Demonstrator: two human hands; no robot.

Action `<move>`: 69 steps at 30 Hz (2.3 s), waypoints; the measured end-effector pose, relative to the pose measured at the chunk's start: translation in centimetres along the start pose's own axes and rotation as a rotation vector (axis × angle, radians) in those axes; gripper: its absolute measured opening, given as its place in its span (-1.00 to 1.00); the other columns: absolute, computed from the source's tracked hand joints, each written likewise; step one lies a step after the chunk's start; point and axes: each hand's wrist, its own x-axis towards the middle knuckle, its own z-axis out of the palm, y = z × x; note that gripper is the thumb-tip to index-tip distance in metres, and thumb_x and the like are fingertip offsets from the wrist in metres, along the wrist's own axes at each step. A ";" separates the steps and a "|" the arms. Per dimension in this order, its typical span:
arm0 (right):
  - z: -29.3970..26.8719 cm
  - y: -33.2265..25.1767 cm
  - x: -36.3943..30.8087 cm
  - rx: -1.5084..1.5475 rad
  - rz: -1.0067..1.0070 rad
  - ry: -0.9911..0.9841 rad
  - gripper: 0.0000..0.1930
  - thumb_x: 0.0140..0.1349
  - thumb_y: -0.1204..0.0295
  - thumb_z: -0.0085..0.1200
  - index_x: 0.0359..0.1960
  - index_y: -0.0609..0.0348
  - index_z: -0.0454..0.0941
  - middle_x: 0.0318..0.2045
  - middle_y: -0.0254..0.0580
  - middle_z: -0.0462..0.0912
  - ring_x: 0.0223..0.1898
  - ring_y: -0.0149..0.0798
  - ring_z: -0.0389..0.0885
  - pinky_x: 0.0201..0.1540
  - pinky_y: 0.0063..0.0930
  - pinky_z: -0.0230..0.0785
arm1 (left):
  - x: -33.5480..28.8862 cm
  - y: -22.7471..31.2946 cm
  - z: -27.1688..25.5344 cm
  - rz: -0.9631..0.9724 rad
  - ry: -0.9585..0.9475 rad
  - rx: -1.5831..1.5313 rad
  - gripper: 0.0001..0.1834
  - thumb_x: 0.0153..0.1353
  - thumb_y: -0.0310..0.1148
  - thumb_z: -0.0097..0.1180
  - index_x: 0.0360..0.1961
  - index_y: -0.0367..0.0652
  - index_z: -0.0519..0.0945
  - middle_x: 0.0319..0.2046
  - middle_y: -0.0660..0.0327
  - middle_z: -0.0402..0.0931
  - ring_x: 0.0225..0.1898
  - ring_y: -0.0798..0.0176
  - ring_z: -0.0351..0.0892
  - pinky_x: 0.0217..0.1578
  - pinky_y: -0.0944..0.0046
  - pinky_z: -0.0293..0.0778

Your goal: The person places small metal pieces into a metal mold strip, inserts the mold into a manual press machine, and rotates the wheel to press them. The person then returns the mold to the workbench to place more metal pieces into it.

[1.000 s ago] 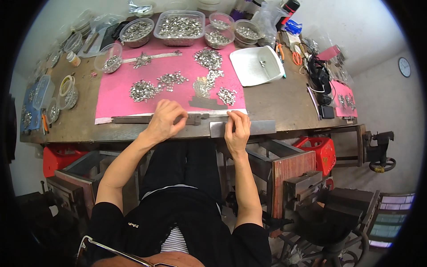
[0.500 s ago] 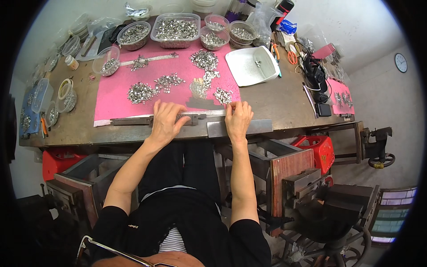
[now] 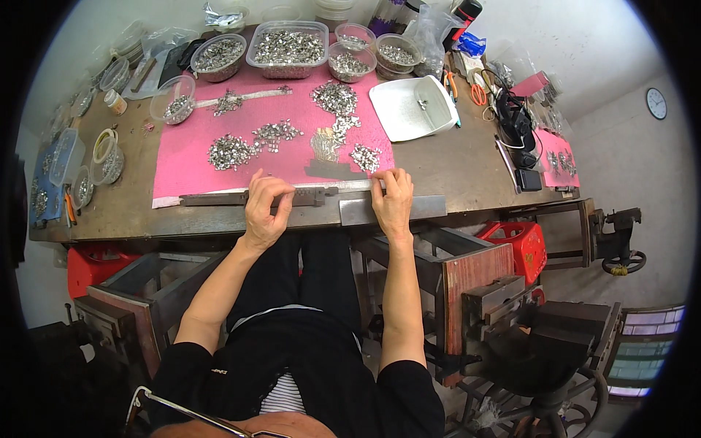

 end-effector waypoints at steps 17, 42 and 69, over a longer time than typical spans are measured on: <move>1.2 -0.6 0.2 -0.106 -0.011 -0.022 -0.88 0.15 0.55 0.23 -0.36 0.17 0.50 -0.33 -0.13 0.53 -0.22 -0.04 0.53 -0.16 -0.13 0.29 | -0.1 0.0 0.0 -0.017 0.036 -0.073 -0.80 0.15 -0.58 0.27 -0.19 -0.15 0.61 -0.25 0.20 0.57 -0.13 0.08 0.59 0.29 -0.21 0.31; 1.2 -2.8 4.3 0.305 -0.073 -0.059 -0.92 0.21 0.63 0.21 -0.28 0.25 0.61 -0.32 -0.08 0.61 -0.25 -0.02 0.59 -0.17 -0.21 0.44 | 0.5 1.2 0.2 -0.056 -0.157 0.254 -0.64 0.15 -0.46 0.32 0.01 -0.11 0.60 -0.03 0.14 0.51 0.10 -0.03 0.48 0.29 -0.24 0.24; 7.7 2.3 9.8 0.063 0.190 -0.147 -0.87 0.22 0.39 0.28 -0.35 0.20 0.70 -0.35 0.00 0.62 -0.23 0.06 0.60 -0.11 -0.08 0.46 | 0.5 0.5 0.4 -0.013 -0.052 0.092 -0.69 0.14 -0.59 0.23 -0.06 -0.17 0.60 -0.12 0.15 0.56 0.00 0.03 0.57 0.26 -0.26 0.30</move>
